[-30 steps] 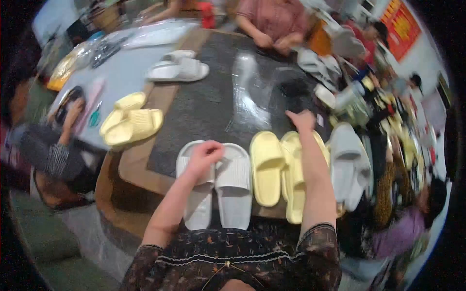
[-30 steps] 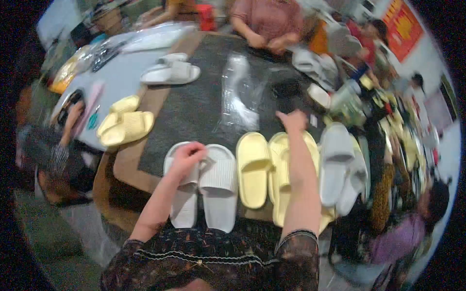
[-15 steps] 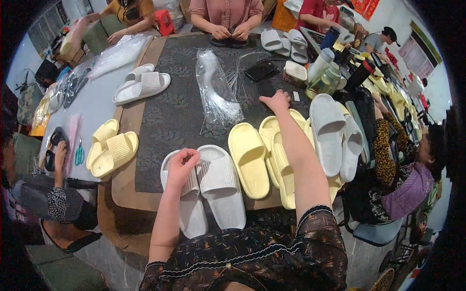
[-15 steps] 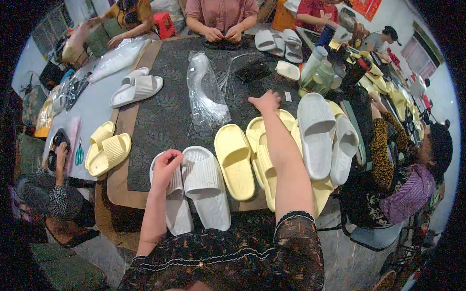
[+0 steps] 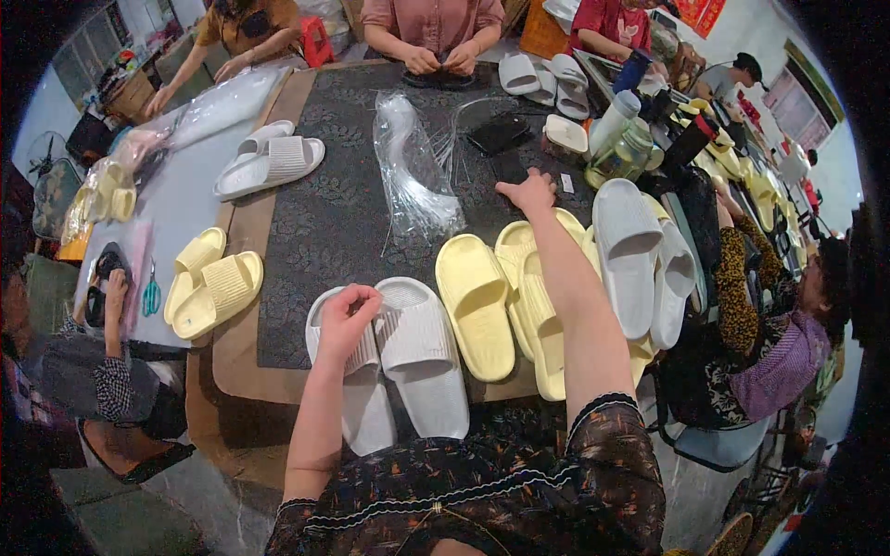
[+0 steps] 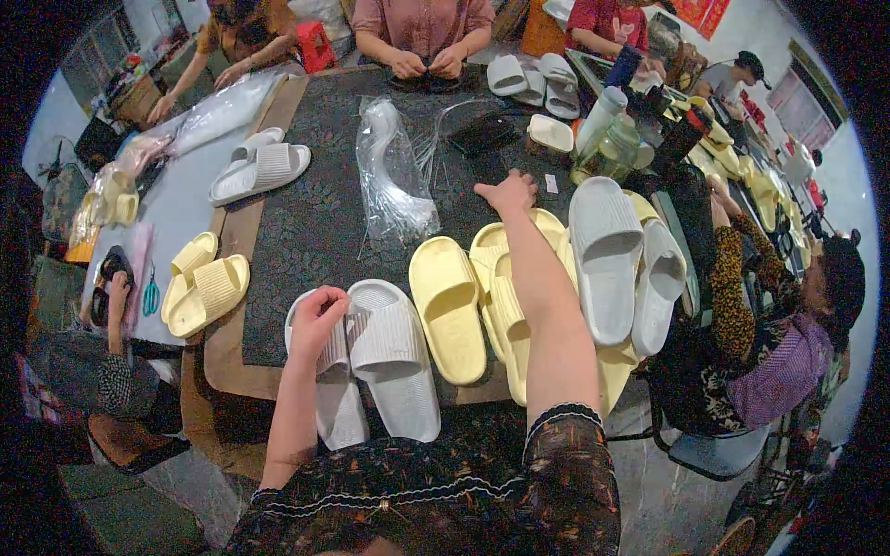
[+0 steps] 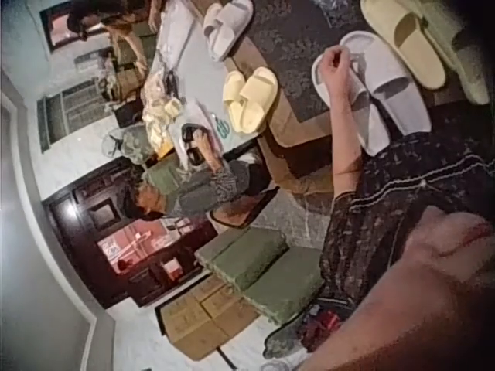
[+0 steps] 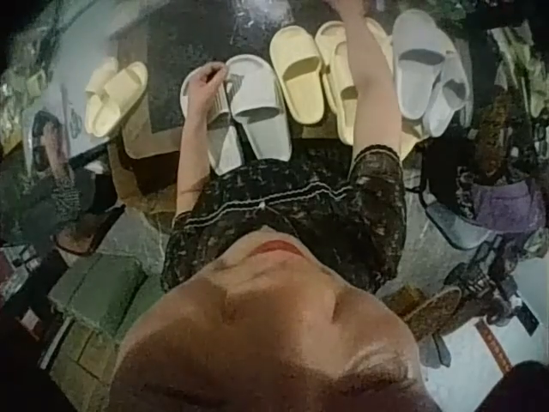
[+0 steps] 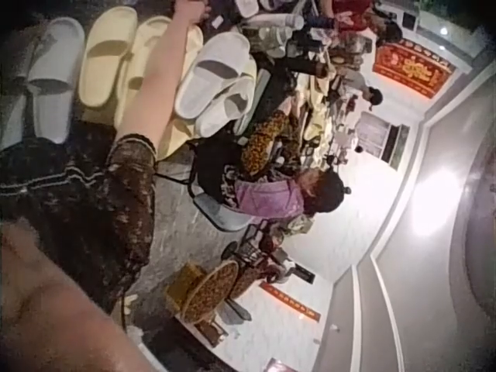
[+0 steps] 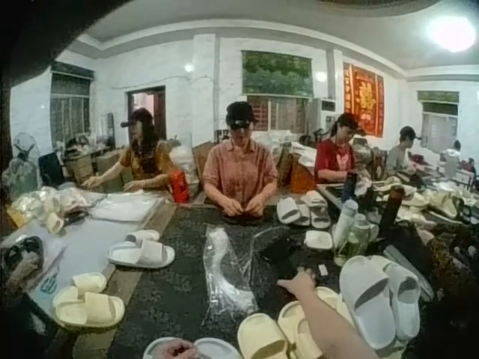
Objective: Inspecting, pairing, and organizing foam slippers on a production table in a factory setting.
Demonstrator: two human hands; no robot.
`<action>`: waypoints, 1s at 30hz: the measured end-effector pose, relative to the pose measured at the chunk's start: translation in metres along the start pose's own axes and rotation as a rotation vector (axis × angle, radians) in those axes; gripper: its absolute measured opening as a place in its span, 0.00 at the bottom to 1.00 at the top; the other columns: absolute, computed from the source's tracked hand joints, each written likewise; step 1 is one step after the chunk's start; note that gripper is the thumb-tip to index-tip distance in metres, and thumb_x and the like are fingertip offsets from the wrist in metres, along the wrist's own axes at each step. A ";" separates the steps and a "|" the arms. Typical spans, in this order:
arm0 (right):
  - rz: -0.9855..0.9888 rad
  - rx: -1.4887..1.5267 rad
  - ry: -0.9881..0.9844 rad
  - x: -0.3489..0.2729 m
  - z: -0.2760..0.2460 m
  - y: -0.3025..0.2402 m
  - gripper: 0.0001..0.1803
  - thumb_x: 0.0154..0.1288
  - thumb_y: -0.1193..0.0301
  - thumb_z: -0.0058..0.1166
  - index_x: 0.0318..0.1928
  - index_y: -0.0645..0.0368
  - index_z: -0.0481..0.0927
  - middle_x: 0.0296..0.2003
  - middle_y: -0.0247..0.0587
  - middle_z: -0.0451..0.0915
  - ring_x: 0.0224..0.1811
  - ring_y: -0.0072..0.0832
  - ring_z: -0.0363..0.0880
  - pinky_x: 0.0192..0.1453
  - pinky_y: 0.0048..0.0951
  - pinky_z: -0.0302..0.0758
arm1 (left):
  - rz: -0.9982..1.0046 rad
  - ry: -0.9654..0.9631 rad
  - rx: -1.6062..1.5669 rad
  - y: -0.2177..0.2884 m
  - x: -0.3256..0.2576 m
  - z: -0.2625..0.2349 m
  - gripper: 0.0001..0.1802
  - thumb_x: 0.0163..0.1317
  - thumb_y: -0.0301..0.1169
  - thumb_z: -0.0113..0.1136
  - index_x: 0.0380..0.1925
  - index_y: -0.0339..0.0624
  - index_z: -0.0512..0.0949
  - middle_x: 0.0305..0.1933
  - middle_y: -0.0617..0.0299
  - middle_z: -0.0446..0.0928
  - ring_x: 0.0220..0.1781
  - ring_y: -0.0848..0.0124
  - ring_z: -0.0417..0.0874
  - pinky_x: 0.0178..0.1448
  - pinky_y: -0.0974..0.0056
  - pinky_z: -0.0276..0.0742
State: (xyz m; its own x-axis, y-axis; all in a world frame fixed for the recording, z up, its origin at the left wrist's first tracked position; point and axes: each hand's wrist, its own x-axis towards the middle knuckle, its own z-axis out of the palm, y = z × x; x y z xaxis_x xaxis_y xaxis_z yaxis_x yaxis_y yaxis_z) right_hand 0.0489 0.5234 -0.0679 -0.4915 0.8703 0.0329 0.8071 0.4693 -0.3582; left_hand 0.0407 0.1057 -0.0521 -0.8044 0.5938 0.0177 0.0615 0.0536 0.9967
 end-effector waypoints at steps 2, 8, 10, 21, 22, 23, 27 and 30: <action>0.003 -0.014 0.005 -0.001 0.000 -0.001 0.53 0.37 0.42 0.68 0.61 0.60 0.65 0.61 0.55 0.64 0.64 0.49 0.63 0.64 0.45 0.67 | -0.036 0.009 -0.006 0.000 0.001 0.000 0.04 0.59 0.28 0.61 0.31 0.39 0.79 0.27 0.73 0.74 0.30 0.84 0.71 0.36 0.76 0.67; 0.059 0.007 -0.025 -0.004 -0.001 -0.001 0.58 0.37 0.40 0.68 0.61 0.68 0.62 0.61 0.54 0.63 0.64 0.47 0.63 0.64 0.43 0.68 | -0.036 0.004 -0.080 -0.001 0.000 0.001 0.04 0.59 0.27 0.61 0.32 0.39 0.79 0.28 0.72 0.75 0.31 0.84 0.72 0.38 0.75 0.68; 0.053 0.019 -0.033 -0.005 -0.002 -0.001 0.60 0.37 0.40 0.68 0.61 0.71 0.60 0.61 0.54 0.63 0.64 0.46 0.63 0.64 0.43 0.68 | -0.037 -0.001 -0.051 -0.002 0.001 0.000 0.04 0.59 0.27 0.61 0.32 0.39 0.79 0.29 0.72 0.75 0.31 0.83 0.72 0.38 0.75 0.69; 0.039 -0.017 -0.002 -0.003 0.001 0.000 0.58 0.36 0.38 0.67 0.59 0.70 0.64 0.59 0.54 0.65 0.63 0.47 0.65 0.62 0.42 0.70 | -0.035 0.013 0.013 0.001 -0.001 0.000 0.05 0.59 0.28 0.60 0.32 0.38 0.79 0.29 0.72 0.76 0.32 0.83 0.73 0.39 0.74 0.69; 0.039 -0.025 0.015 -0.002 0.003 0.001 0.59 0.36 0.38 0.67 0.59 0.70 0.63 0.59 0.54 0.65 0.63 0.48 0.65 0.62 0.42 0.70 | -0.049 0.012 0.019 0.002 -0.001 0.000 0.05 0.59 0.28 0.60 0.32 0.38 0.79 0.29 0.72 0.76 0.32 0.83 0.73 0.39 0.74 0.69; 0.036 -0.024 0.008 -0.001 0.005 0.002 0.59 0.36 0.38 0.67 0.59 0.70 0.63 0.59 0.54 0.65 0.63 0.48 0.65 0.62 0.42 0.70 | -0.084 0.021 0.043 0.002 -0.001 0.000 0.05 0.59 0.28 0.60 0.33 0.38 0.79 0.29 0.72 0.76 0.32 0.82 0.73 0.39 0.74 0.69; -0.017 -0.029 0.065 0.002 0.008 0.008 0.61 0.33 0.32 0.64 0.55 0.76 0.69 0.56 0.63 0.70 0.60 0.54 0.69 0.64 0.43 0.66 | -0.081 0.045 -0.047 0.004 -0.001 0.004 0.05 0.59 0.28 0.60 0.33 0.38 0.79 0.29 0.71 0.76 0.32 0.81 0.74 0.40 0.74 0.70; -0.120 0.025 -0.017 0.004 -0.007 0.006 0.55 0.33 0.31 0.63 0.48 0.73 0.77 0.51 0.61 0.76 0.56 0.51 0.74 0.61 0.43 0.70 | -0.124 0.050 -0.010 0.005 -0.004 0.003 0.06 0.59 0.28 0.60 0.35 0.38 0.80 0.31 0.70 0.77 0.34 0.80 0.75 0.42 0.73 0.72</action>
State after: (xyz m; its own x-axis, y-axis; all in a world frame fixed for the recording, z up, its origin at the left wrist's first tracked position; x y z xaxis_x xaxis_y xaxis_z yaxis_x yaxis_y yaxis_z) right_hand 0.0539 0.5303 -0.0634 -0.5899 0.8051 0.0616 0.7335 0.5662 -0.3762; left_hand 0.0459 0.1066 -0.0471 -0.8340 0.5422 -0.1023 -0.0460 0.1165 0.9921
